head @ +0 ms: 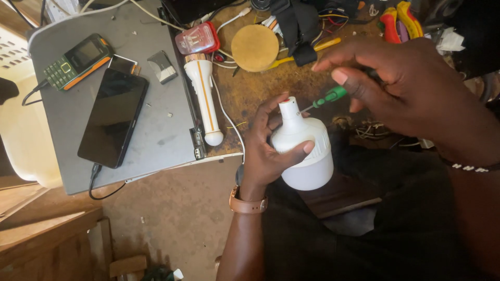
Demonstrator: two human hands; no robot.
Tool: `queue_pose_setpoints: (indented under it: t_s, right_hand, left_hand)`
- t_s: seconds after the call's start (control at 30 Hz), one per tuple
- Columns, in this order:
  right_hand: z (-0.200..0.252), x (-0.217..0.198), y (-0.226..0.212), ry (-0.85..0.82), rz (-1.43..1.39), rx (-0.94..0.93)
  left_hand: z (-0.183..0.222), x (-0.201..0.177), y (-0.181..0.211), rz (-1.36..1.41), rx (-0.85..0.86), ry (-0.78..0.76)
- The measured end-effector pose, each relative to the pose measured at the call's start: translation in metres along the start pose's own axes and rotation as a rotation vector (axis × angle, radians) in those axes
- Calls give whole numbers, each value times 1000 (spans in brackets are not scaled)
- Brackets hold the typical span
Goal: Repairing a large LED bulb by unscrewing the housing and inspecting internal circuitry
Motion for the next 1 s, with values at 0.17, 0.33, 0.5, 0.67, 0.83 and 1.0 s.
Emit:
queue_pose_setpoints:
  t_s: [0.17, 0.33, 0.5, 0.67, 0.83, 1.0]
  right_hand:
    - [0, -1, -3, -11, -31, -17]
    - [0, 3, 0, -39, -109, -54]
    - [0, -4, -3, 18, -45, 69]
    - [3, -6, -9, 18, 97, -37]
    - [2, -3, 1, 8, 93, 38]
    - [1, 1, 6, -49, -68, -19]
  left_hand:
    - [0, -1, 0, -12, 6, 11]
    - [0, -2, -4, 9, -6, 24]
    - [-1, -1, 1, -41, 9, 9]
    - [-2, 1, 2, -25, 37, 4]
    - [0, 2, 1, -2, 29, 1]
    - [-1, 2, 3, -17, 19, 9]
Point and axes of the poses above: each hand's wrist, its own z-axis away from the middle knuckle, its own x-axis out of the palm, y = z × x, the point moved 10 cm from there along -z, towards the middle knuckle, and after that the axes turned 5 degrees about -z, right-handed, at the moved point
